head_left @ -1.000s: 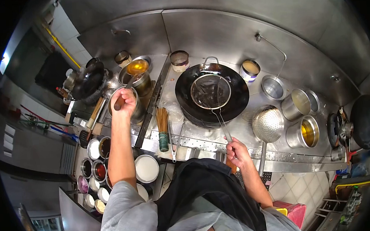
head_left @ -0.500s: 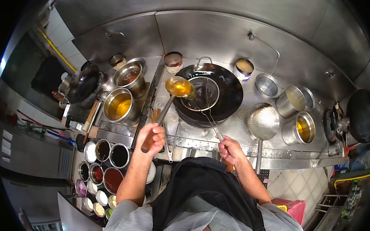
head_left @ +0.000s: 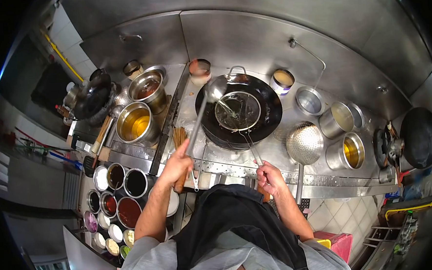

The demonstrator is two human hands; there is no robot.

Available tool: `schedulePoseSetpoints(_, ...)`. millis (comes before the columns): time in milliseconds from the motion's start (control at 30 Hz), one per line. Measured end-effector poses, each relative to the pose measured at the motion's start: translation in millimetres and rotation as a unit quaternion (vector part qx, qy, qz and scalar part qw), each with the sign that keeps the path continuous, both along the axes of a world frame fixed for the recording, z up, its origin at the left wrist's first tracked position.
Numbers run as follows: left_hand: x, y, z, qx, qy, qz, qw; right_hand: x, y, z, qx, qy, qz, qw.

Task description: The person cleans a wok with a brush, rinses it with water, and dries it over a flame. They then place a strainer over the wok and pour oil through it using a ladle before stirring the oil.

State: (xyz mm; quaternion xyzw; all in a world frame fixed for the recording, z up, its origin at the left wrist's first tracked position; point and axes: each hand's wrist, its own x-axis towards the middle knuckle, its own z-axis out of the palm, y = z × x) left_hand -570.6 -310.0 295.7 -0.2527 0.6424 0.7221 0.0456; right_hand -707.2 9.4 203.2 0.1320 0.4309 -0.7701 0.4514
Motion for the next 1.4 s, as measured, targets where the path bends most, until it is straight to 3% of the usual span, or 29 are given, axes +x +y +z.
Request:
schedulePoseSetpoints(233, -33, -111, 4, -0.234, -0.005, 0.149, 0.961, 3, -2, 10, -0.024, -0.003, -0.007, 1.000)
schedulePoseSetpoints(400, -76, -242, -33, -0.234, -0.003, 0.190, 0.954, 4, 5, 11, -0.019, 0.006, -0.027, 0.999)
schedulePoseSetpoints(500, -100, -277, -38, -0.246, -0.108, 0.154, 0.951, 5, 8, 11, -0.012, 0.006, -0.035, 0.999)
schedulePoseSetpoints(600, -120, -287, -34, -0.064, -0.160, 0.187, 0.967, 7, 14, 9, -0.015, 0.000, -0.045, 0.999)
schedulePoseSetpoints(633, -126, -294, -38, -0.062, -0.162, 0.186, 0.967, 8, 17, 9, -0.020, -0.006, -0.049, 0.999)
schedulePoseSetpoints(667, -131, -296, -36, 0.108, -0.079, 0.244, 0.960, 9, 20, 8, -0.019, -0.006, -0.050, 0.999)
schedulePoseSetpoints(700, -134, -297, -36, 0.274, 0.006, 0.294, 0.915, 10, 22, 8, -0.014, -0.002, -0.049, 0.999)
schedulePoseSetpoints(767, -133, -298, -44, 0.327, 0.072, 0.262, 0.905, 10, 27, 8, -0.009, 0.002, -0.047, 0.999)
schedulePoseSetpoints(833, -134, -302, -55, 0.477, 0.204, 0.292, 0.803, 11, 32, 9, -0.005, 0.001, -0.061, 0.998)
schedulePoseSetpoints(1000, -116, -290, -70, 0.565, 0.319, 0.203, 0.733, 6, 39, 13, 0.008, 0.008, -0.067, 0.998)
schedulePoseSetpoints(1400, -66, -222, -9, 0.560, 0.317, 0.186, 0.742, 0, 24, 12, -0.023, 0.006, -0.029, 0.999)
